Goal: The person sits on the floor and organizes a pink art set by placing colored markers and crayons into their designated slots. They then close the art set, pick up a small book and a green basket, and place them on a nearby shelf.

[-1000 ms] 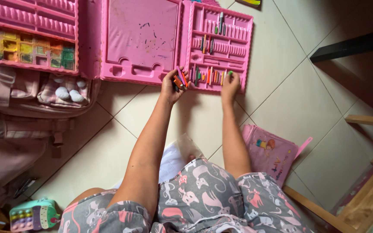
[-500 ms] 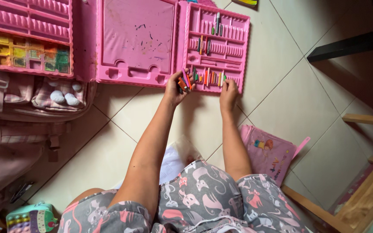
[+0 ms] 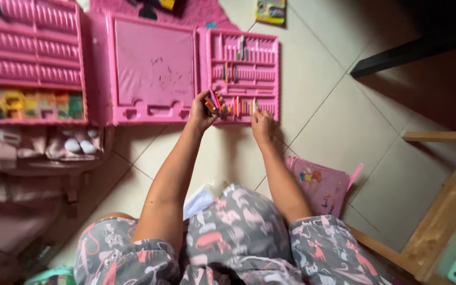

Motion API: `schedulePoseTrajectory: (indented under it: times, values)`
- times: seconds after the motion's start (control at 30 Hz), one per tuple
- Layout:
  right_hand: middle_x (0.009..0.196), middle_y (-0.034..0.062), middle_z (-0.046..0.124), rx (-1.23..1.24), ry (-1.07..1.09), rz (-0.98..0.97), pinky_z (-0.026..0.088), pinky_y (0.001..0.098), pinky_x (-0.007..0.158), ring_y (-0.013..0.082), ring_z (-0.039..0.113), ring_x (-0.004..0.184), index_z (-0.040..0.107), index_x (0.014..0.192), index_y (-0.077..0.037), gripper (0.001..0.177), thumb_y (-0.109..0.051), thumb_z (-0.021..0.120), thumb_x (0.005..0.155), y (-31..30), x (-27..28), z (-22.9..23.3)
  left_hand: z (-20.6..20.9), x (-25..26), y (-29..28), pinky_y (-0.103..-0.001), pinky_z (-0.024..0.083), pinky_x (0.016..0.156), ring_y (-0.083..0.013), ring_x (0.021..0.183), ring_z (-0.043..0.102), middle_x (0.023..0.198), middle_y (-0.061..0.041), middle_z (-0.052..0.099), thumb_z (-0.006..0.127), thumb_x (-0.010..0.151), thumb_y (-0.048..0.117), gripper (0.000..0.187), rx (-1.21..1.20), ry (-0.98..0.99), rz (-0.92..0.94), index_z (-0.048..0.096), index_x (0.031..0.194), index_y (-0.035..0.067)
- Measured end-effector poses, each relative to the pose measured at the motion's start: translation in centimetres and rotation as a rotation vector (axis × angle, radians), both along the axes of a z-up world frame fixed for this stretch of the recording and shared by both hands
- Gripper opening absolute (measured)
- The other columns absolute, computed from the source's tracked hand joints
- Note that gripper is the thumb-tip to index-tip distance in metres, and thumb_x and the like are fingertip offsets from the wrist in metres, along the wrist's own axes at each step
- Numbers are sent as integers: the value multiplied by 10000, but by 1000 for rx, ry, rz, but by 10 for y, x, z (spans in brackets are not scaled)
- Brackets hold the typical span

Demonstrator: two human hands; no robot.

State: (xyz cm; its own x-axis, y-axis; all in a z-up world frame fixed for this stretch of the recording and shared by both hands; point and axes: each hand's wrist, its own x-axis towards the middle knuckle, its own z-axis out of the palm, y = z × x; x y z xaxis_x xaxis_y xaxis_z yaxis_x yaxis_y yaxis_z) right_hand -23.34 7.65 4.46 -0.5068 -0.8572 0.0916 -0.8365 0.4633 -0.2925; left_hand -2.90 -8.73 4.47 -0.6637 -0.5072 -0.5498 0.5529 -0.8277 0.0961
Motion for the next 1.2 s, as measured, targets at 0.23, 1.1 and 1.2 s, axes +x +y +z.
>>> schedulePoseTrajectory:
  times: [0.23, 1.1, 1.2]
  values:
    - [1303, 260, 605, 153, -240, 113, 451, 523, 944, 446, 580, 1163, 530, 1413, -41, 630, -324, 707, 879, -3, -8, 32, 123, -46, -53, -436, 614, 769, -262, 852, 672, 955, -133, 680, 568, 950, 263, 275, -117, 57, 104, 628, 1133, 67]
    - [957, 43, 620, -568, -690, 30, 490, 344, 681, 188, 593, 792, 674, 944, -56, 136, -182, 724, 941, -141, -11, 251, 191, -129, -45, -377, 574, 701, -167, 796, 649, 888, -33, 683, 559, 966, 298, 215, -143, -142, -117, 673, 1056, 140]
    - [883, 46, 630, -751, -1070, -138, 544, 280, 669, 144, 615, 735, 631, 1014, -11, 160, -170, 639, 1038, -152, -38, 212, 175, -115, -52, -358, 580, 688, -187, 802, 655, 910, -65, 698, 593, 974, 266, 217, -75, 4, -45, 680, 1094, 107]
